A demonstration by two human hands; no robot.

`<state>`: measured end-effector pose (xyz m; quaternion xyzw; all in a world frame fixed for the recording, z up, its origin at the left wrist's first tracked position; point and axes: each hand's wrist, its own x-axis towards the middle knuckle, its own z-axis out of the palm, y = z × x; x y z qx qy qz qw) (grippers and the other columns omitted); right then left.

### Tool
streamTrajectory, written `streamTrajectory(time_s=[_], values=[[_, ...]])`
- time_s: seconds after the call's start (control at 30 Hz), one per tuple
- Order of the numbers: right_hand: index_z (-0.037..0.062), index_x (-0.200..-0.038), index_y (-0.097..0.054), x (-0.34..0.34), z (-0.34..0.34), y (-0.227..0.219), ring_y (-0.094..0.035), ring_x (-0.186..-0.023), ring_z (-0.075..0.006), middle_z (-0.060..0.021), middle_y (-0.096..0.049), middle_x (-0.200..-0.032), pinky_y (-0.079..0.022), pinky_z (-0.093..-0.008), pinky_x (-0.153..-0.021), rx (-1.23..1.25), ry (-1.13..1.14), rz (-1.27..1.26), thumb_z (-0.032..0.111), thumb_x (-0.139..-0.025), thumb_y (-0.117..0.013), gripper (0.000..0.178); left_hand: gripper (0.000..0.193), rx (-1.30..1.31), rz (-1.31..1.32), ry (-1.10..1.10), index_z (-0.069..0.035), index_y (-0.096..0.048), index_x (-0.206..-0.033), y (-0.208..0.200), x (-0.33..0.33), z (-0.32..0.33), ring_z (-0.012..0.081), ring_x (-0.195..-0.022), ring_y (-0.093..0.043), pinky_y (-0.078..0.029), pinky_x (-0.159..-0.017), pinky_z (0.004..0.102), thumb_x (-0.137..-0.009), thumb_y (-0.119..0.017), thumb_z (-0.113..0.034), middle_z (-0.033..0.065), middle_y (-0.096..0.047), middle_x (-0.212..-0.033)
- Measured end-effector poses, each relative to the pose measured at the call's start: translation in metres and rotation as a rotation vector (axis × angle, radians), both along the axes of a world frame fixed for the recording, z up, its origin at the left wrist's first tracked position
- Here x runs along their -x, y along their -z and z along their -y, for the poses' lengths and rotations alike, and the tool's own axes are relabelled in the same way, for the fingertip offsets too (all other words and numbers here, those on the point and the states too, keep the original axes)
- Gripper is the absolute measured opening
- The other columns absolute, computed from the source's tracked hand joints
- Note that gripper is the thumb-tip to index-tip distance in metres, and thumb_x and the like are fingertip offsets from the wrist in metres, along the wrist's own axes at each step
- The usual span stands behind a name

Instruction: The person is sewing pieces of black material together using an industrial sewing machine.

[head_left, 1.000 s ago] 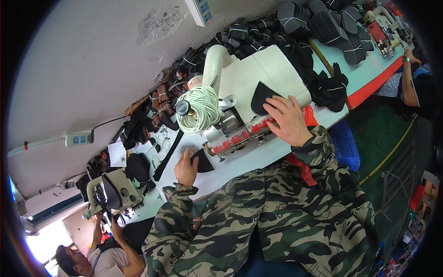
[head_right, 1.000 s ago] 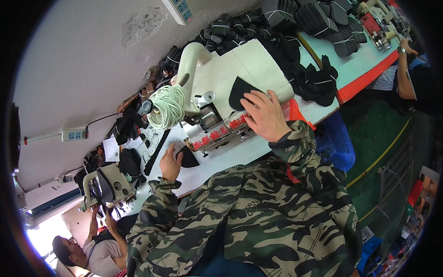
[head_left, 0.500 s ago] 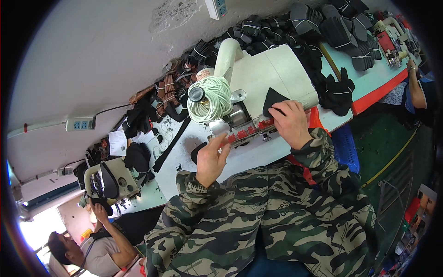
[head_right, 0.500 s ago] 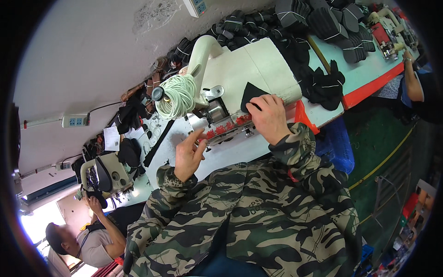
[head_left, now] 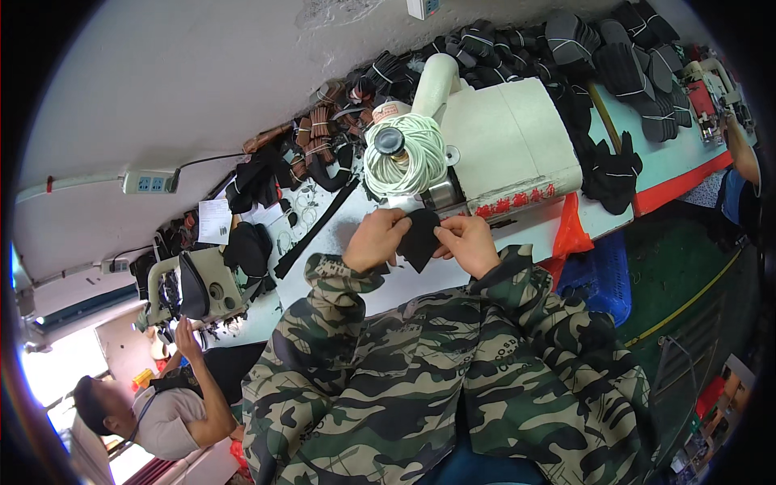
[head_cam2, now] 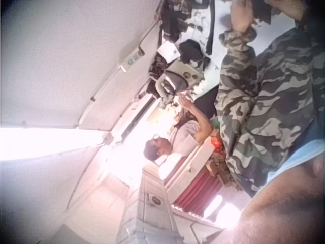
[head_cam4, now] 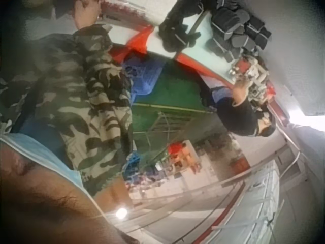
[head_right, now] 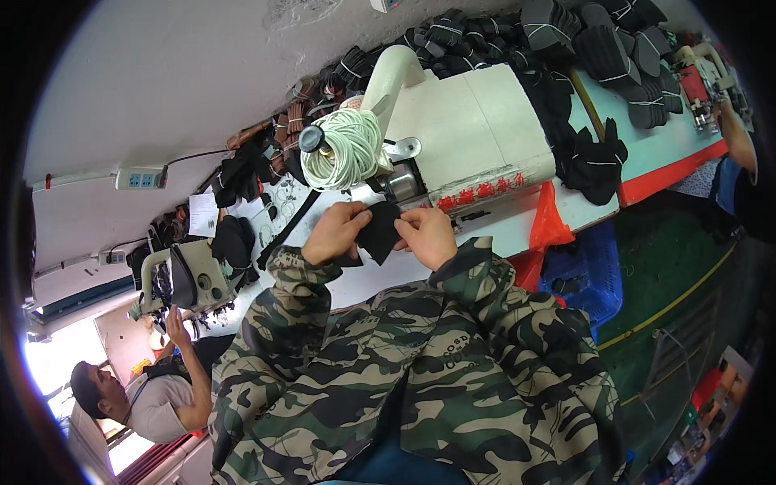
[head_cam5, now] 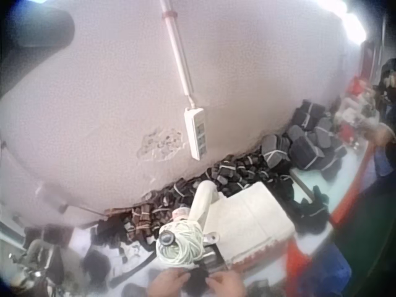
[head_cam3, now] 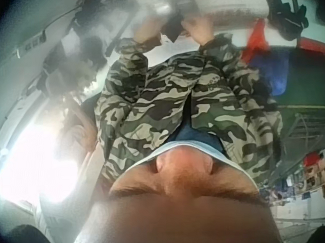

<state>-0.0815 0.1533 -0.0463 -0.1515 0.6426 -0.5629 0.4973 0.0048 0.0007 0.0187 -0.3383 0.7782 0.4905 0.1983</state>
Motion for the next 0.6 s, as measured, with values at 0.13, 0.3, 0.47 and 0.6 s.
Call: streamTrajectory(time_s=[0.13, 0.3, 0.47, 0.6], values=[[-0.0062, -0.085, -0.058, 0.005, 0.005, -0.003, -0.063, -0.059, -0.0178, -0.0087, -0.061, -0.070, -0.048, -0.0240, -0.049, -0.032, 0.099, 0.264, 0.011, -0.082, -0.056, 0.017, 0.026, 0.074, 0.113, 0.074, 0.005, -0.058, -0.086, -0.003, 0.019, 0.008, 0.0195, -0.041, -0.056, -0.044, -0.041, 0.0309, -0.085, -0.045, -0.018, 0.0122, -0.057, -0.056], [-0.0061, -0.082, -0.058, 0.004, -0.016, -0.005, -0.062, -0.058, -0.0158, -0.0094, -0.060, -0.067, -0.046, -0.0245, -0.049, 0.018, 0.269, 0.145, 0.010, -0.081, -0.057, 0.016, 0.032, 0.030, 0.099, 0.038, 0.008, -0.053, -0.090, 0.005, 0.031, 0.001, 0.0139, -0.036, -0.050, -0.039, -0.036, 0.0273, -0.088, -0.045, -0.022, 0.0089, -0.054, -0.051], [0.0008, -0.087, -0.062, 0.006, -0.021, -0.011, -0.057, -0.067, -0.0241, -0.0100, -0.058, -0.076, -0.045, -0.0319, -0.060, 0.198, 0.358, -0.722, -0.003, -0.070, -0.058, 0.018, 0.030, -0.150, 0.033, 0.045, 0.004, -0.051, -0.079, 0.016, 0.024, 0.003, 0.0133, -0.037, -0.050, -0.040, -0.036, 0.0244, -0.090, -0.041, -0.021, 0.0082, -0.054, -0.054], [0.0054, -0.086, -0.064, 0.026, -0.035, -0.027, -0.052, -0.079, -0.0268, -0.0075, -0.055, -0.089, -0.045, -0.0354, -0.066, 0.485, 0.278, -1.218, -0.009, -0.048, -0.056, 0.041, 0.025, -0.279, -0.182, 0.015, 0.005, -0.054, -0.089, 0.011, 0.007, -0.016, 0.0120, -0.044, -0.053, -0.042, -0.039, 0.0224, -0.090, -0.041, -0.017, 0.0088, -0.058, -0.065]])
